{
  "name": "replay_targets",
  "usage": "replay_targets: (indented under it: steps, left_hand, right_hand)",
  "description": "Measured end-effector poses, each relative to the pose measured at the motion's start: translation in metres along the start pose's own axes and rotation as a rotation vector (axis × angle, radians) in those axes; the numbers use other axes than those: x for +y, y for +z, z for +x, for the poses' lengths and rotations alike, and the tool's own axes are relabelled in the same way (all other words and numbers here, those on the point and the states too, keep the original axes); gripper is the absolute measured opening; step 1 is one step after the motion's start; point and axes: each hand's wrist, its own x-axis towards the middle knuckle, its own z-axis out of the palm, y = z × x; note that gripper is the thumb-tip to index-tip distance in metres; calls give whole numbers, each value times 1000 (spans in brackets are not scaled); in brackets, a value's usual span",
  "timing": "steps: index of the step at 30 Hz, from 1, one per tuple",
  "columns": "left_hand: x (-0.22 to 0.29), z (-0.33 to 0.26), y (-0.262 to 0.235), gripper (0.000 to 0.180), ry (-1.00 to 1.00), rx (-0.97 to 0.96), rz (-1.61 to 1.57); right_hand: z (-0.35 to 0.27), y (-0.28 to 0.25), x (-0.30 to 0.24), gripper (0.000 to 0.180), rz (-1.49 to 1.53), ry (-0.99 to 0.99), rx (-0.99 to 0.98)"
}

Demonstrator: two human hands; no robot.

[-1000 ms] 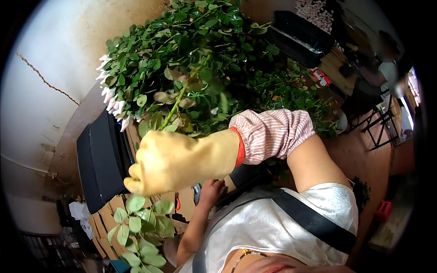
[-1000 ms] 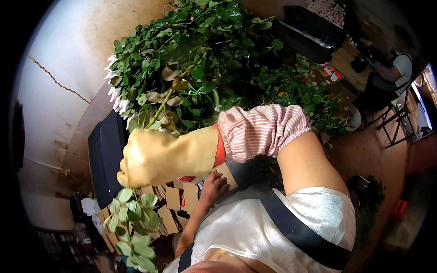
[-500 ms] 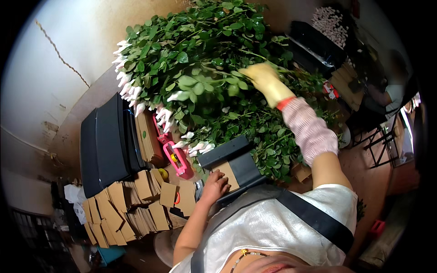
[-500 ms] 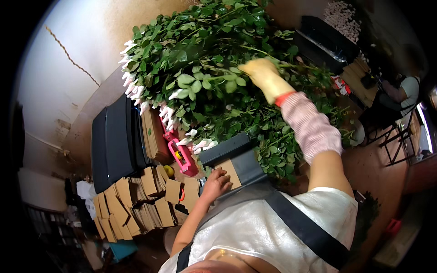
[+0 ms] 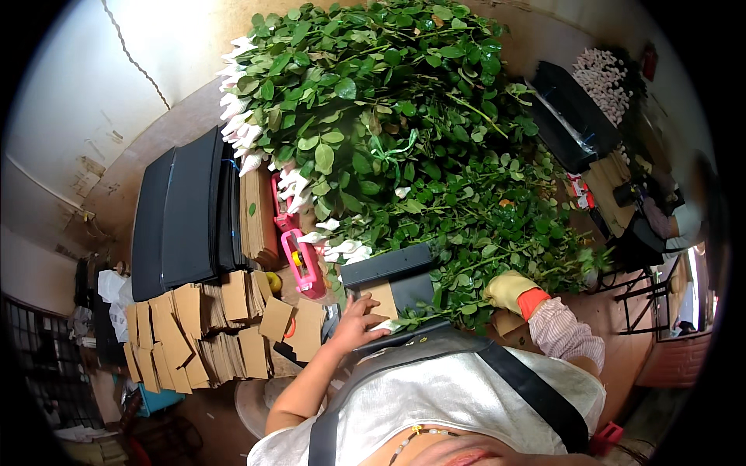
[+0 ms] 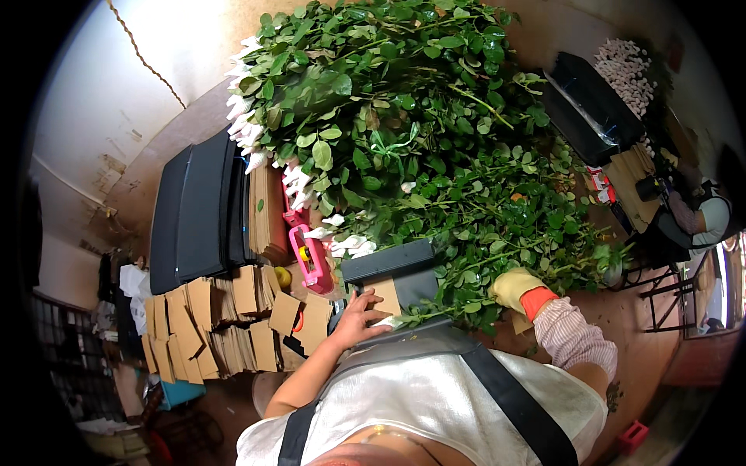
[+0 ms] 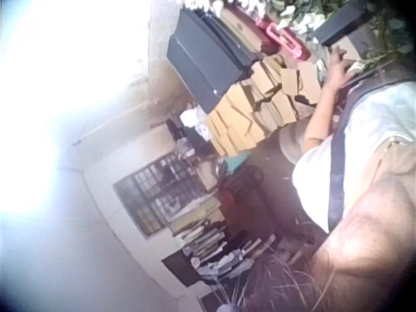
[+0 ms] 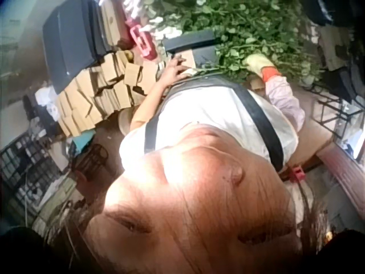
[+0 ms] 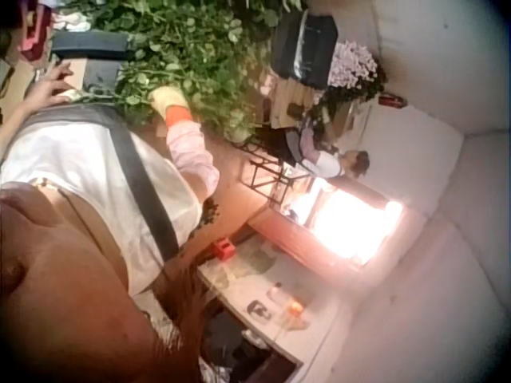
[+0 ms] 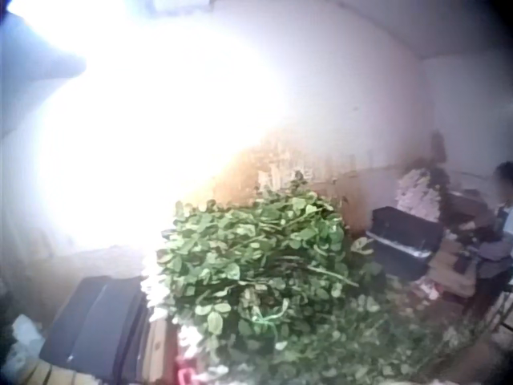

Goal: The person arranges pink roses into a black box by hand and secures them with a tool while working at a table covered in green foliage.

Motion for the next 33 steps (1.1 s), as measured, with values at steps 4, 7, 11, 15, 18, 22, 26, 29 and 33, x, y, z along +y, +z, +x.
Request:
replay_targets:
  steps: [4,7,11,15,18,22,26,29,33]
  left_hand:
    - [3,6,-6,43,-6,-93,31]
    - [7,4,-5,42,-58,-134,26]
    - [0,7,-5,40,4,-147,-17]
    - [11,10,-8,37,2,-111,-33]
    - [-2,2,7,31,-27,-104,-37]
    - [-25,-2,27,31,-17,-114,-4]
    - [-15,-4,18,32,-51,-103,-31]
    - [-2,2,8,31,-48,-113,-65]
    - [7,11,4,32,-24,-112,-80]
  right_hand:
    - [-34,-120,-14,48,-64,-170,324]
    - [-13,-243,-31,43,-87,-388,975]
    - [42,-405,-34,50,-386,-269,1490]
    - [98,-509,-30,47,-538,315,1411]
    - [132,-531,-48,40,-419,342,1429]
    - [159,-529,-22,28,-89,119,1587]
    - [91,-569,-22,29,-77,-54,1594]
    - [-35,-585,-35,17,-664,271,1799]
    - [-114,-543,-43,21,-681,396,1884]
